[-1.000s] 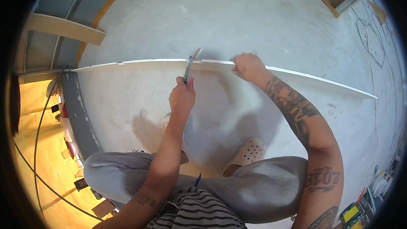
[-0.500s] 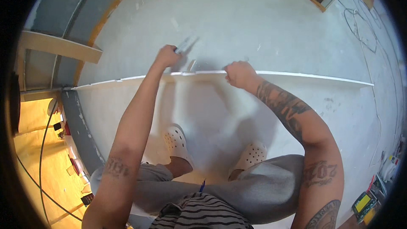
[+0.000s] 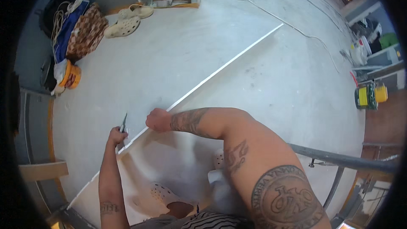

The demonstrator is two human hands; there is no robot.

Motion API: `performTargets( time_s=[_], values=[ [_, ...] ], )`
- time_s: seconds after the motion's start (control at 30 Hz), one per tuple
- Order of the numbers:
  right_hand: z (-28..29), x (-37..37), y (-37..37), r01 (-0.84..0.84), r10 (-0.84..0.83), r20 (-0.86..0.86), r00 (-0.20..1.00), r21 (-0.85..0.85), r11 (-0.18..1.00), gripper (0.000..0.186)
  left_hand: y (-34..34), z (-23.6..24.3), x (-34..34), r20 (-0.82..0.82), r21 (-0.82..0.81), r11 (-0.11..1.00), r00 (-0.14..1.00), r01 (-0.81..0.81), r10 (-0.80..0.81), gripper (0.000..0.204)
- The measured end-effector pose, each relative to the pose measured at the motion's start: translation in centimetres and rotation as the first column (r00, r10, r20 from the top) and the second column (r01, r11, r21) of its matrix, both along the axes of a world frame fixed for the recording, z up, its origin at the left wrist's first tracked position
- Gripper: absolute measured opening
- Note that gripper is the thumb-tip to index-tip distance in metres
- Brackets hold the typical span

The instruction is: The person cuts a piece of white baseboard using a utility knife while crouched on the floor, scoring the material several times and snapping it along the cut line.

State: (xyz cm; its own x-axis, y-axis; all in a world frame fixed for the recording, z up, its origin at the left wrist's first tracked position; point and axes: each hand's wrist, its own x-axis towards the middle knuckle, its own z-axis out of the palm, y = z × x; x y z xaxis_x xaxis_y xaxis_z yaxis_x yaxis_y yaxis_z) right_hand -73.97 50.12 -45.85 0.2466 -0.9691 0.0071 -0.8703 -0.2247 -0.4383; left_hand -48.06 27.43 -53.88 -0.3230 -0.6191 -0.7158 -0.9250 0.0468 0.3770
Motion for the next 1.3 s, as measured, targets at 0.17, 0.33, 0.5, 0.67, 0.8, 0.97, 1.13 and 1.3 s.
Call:
performTargets(
  time_s=[0.17, 0.33, 0.5, 0.67, 0.8, 0.97, 1.13, 1.3],
  values=[
    [-0.8, 0.5, -0.7, -0.021, 0.021, -0.051, 0.998, 0.015, 1.000, 0.007, -2.8, 3.2, -0.2, 0.210, -0.351, 0.880, 0.942, 0.321, -0.260, 0.062],
    [-0.8, 1.0, -1.5, -0.029, 0.053, -0.101, 0.993, 0.230, 0.973, 0.015, -7.1, 11.7, 4.1, -0.030, -0.699, 0.715, 0.999, 0.005, -0.037, 0.087],
    [1.9, 0.7, -0.9, -0.036, 0.066, -0.135, 0.989, 0.211, 0.977, 0.028, -3.8, 17.5, 11.8, 0.177, -0.454, 0.839, 0.953, 0.300, -0.245, 0.042],
    [3.0, -1.0, -0.6, -0.023, 0.068, -0.157, 0.985, 0.275, 0.961, 0.027, 0.8, 16.8, 17.3, 0.123, -0.447, 0.839, 0.950, 0.311, -0.287, 0.029],
    [-1.0, -2.9, -1.8, -0.012, 0.030, -0.110, 0.993, 0.167, 0.986, 0.016, 3.1, 14.0, 14.1, -0.165, -0.482, 0.832, 0.903, 0.277, -0.396, 0.029],
    [0.8, -2.7, -2.6, 0.100, -0.083, -0.215, 0.973, 0.067, 0.993, 0.011, 6.4, 13.7, 5.7, -0.227, -0.415, 0.873, 0.901, 0.255, -0.371, 0.024],
    [1.0, -7.6, -0.5, 0.241, -0.196, -0.344, 0.918, 0.092, 0.966, 0.009, 10.9, 14.6, -2.7, -0.429, -0.444, 0.855, 0.774, 0.268, -0.466, 0.027],
    [-3.2, -11.7, -2.1, 0.503, -0.171, -0.632, 0.756, 0.393, 0.770, 0.032, 11.7, 9.3, -6.8, -0.399, -0.369, 0.877, 0.799, 0.309, -0.450, 0.033]
  ],
)
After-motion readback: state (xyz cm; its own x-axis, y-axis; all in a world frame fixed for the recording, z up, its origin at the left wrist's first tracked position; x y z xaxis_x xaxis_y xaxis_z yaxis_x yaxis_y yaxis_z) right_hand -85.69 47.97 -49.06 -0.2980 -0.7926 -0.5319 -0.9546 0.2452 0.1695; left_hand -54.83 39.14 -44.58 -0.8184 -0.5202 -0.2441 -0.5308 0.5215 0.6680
